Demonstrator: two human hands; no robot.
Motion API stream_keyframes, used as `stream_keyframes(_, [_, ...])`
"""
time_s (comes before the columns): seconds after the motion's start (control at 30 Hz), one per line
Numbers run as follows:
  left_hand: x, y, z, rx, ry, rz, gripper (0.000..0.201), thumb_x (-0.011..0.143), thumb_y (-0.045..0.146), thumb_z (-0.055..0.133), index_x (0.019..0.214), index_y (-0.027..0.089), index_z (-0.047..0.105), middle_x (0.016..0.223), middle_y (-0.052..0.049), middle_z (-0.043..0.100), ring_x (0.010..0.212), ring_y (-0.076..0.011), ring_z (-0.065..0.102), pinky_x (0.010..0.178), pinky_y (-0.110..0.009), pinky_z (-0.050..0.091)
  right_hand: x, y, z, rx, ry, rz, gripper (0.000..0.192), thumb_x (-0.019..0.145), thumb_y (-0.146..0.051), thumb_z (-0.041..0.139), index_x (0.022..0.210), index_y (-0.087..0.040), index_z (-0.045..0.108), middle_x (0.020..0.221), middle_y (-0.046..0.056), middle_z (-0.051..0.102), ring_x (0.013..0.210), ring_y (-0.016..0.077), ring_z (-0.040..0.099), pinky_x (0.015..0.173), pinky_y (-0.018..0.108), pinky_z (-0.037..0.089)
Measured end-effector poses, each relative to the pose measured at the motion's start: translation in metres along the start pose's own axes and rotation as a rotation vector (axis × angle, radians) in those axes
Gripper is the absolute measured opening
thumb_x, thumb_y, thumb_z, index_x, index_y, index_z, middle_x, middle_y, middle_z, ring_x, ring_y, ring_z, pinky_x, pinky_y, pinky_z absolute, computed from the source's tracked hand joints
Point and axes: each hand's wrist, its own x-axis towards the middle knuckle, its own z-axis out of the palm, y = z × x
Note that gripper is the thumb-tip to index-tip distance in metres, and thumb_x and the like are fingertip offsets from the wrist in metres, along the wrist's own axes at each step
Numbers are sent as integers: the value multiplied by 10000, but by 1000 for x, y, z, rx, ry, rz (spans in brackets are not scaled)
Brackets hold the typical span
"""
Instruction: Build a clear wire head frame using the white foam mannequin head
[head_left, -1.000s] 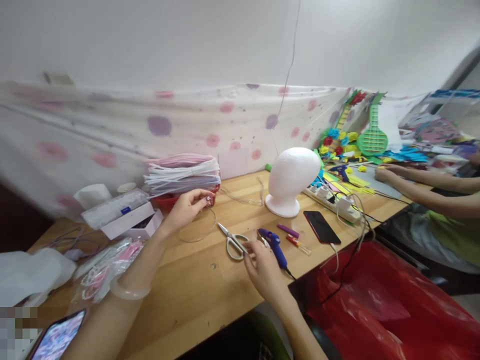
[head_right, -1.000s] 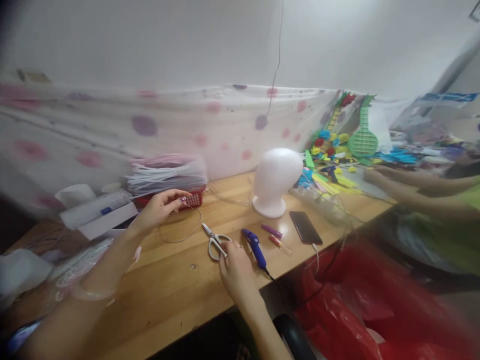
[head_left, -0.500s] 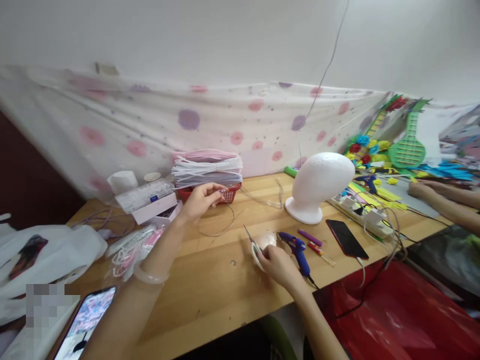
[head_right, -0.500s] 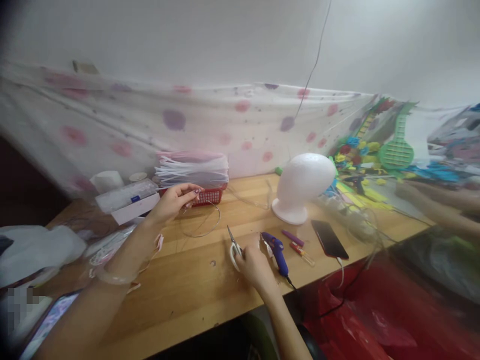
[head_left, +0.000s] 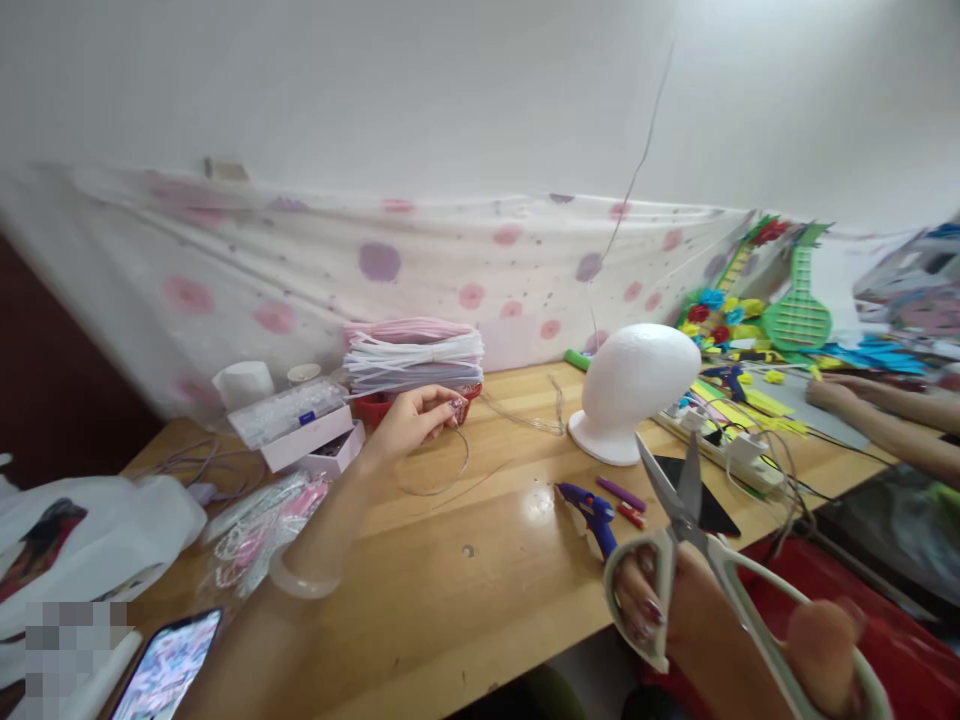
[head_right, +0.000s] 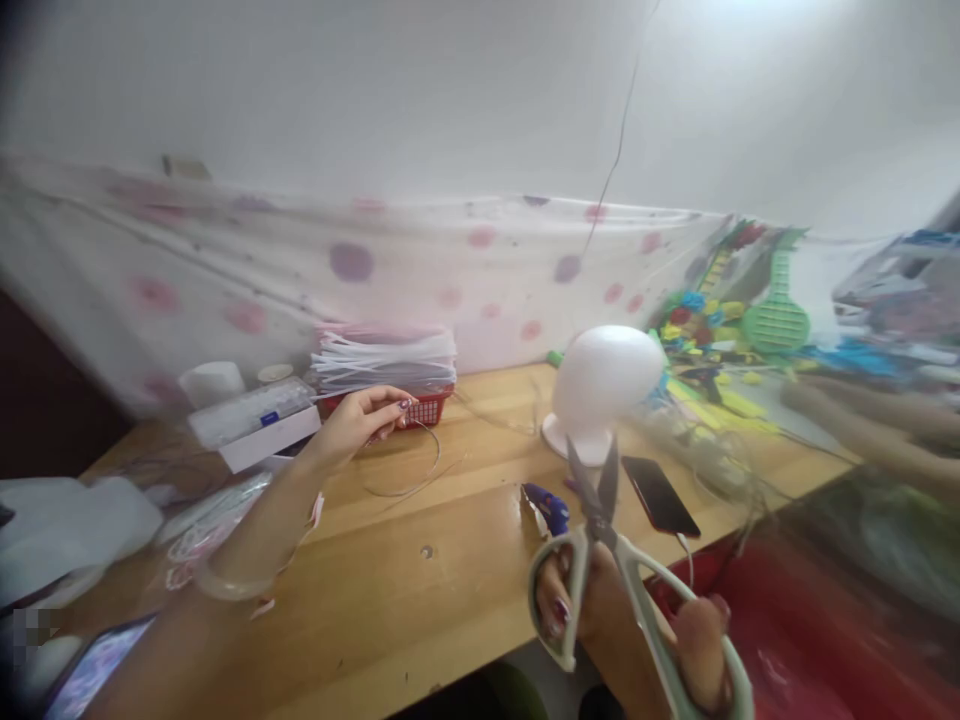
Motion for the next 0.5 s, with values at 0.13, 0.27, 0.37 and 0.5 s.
stream_keyframes(0.13, [-8,15,5,60,0,35,333,708,434,719,870,144,686,639,6,613,487,-79,416,463,-228,295,28,-38,18,202,-187,86,935,560,-1025,163,825,-279,662,675,99,570,541,252,543,506,411,456])
stream_keyframes(0.27, [-18,29,12,108,-1,62,304,739,423,707,874,151,693,663,-1,626,522,-90,447,503,-235,343,57,-62,36,315,-344,152,785,539,-975,492,731,-230,649,654,72,587,538,224,549,517,386,489])
stream_keyframes(0.37, [-22,33,14,128,-10,71,278,757,399,695,881,151,700,660,-1,625,516,-88,444,496,-232,338,69,-66,40,248,-324,104,718,597,-936,501,699,-237,631,619,58,596,547,230,580,507,379,508])
stream_keyframes(0.5, [-16,30,9,137,-10,60,259,759,368,691,907,157,721,645,7,631,478,-80,412,460,-224,293,73,-62,24,154,-305,33,677,556,-900,589,694,-237,600,582,32,567,488,191,519,438,337,443])
